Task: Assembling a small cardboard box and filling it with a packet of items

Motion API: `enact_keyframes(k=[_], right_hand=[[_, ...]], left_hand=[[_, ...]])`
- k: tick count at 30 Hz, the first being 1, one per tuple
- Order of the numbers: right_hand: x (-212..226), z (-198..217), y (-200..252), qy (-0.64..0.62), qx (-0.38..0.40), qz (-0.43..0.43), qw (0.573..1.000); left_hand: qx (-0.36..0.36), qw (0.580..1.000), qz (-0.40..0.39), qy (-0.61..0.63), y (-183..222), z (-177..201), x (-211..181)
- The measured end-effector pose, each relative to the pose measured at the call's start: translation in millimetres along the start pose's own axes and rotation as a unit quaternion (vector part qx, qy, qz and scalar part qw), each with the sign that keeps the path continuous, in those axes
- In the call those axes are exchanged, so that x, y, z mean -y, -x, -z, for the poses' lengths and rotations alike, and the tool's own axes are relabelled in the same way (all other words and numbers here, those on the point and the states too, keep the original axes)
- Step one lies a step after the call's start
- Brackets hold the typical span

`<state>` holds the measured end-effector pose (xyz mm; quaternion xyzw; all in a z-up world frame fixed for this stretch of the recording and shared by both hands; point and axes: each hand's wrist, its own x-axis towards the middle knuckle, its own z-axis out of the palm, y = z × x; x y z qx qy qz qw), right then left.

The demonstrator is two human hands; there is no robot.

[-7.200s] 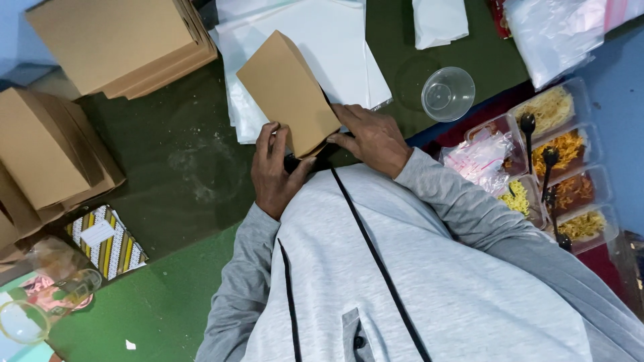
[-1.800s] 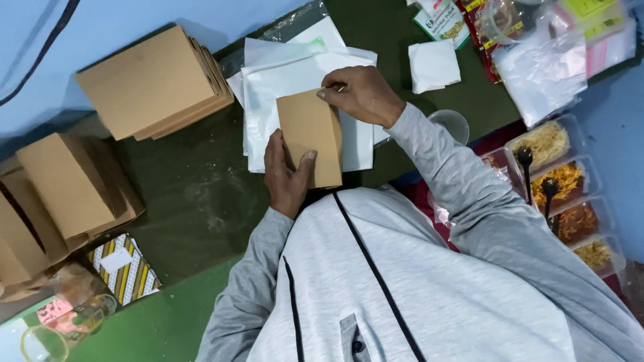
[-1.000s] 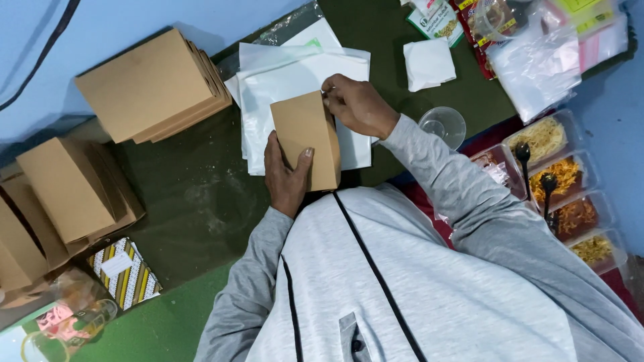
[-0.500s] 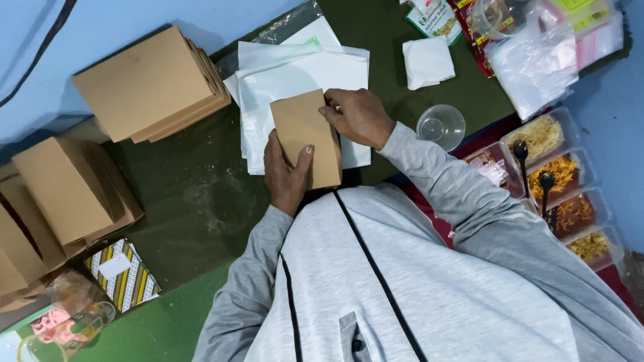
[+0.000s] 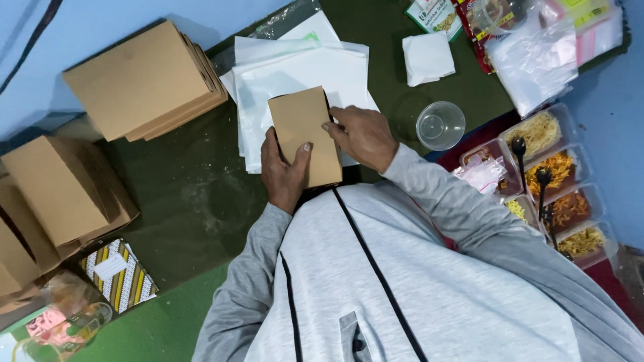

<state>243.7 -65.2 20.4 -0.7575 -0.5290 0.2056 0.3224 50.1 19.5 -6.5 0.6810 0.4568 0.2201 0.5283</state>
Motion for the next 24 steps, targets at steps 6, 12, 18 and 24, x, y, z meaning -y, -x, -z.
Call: enact_keyframes(k=[6, 12, 18, 24], right_hand=[[-6, 2, 24, -0.078, 0.038, -0.019, 0.996], [-11, -9, 43, -0.165, 0.042, -0.035, 0.985], [-14, -17, 59, -0.12, 0.063, -0.039, 0.99], [1, -10, 68, -0.141, 0.102, -0.044, 0.984]], left_hand=[[-0.023, 0.999, -0.028, 0.003, 0, -3, 2], [-0.035, 0.998, -0.049, -0.005, 1, -4, 9], [-0.038, 0.998, -0.047, -0.002, -2, -8, 29], [-0.044, 0.997, -0.055, 0.019, -1, -8, 31]])
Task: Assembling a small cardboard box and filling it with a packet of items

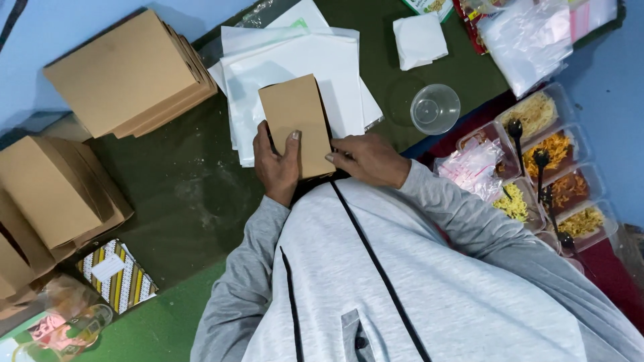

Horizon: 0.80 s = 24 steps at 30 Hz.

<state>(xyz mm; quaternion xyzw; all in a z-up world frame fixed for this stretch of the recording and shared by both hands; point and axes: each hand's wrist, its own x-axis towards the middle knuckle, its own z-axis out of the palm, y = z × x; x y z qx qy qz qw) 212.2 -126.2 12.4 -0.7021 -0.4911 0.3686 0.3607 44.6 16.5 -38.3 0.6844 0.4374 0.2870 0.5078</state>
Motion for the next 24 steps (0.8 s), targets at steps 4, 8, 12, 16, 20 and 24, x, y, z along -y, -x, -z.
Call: enact_keyframes(k=[4, 8, 12, 16, 20, 24], right_hand=[[-11, -7, 4, 0.066, -0.039, 0.04, 0.996], [-14, -8, 7, 0.097, -0.055, 0.059, 0.992], [-15, -4, 11, 0.149, -0.031, 0.088, 0.984], [-21, -2, 14, 0.142, -0.022, 0.121, 0.982], [-24, -4, 15, 0.176, -0.019, 0.136, 0.975], [-34, -9, 17, 0.195, -0.03, 0.155, 0.968]], left_hand=[[0.004, 1.0, 0.017, -0.005, 0, 2, -2], [0.002, 1.0, 0.027, -0.015, -2, 1, -3], [-0.006, 0.999, 0.037, -0.031, 0, 2, -7], [-0.017, 0.999, 0.048, 0.004, 0, 1, -10], [-0.02, 0.998, 0.057, 0.002, 0, 1, -13], [-0.02, 0.998, 0.064, -0.005, -1, 2, -16]])
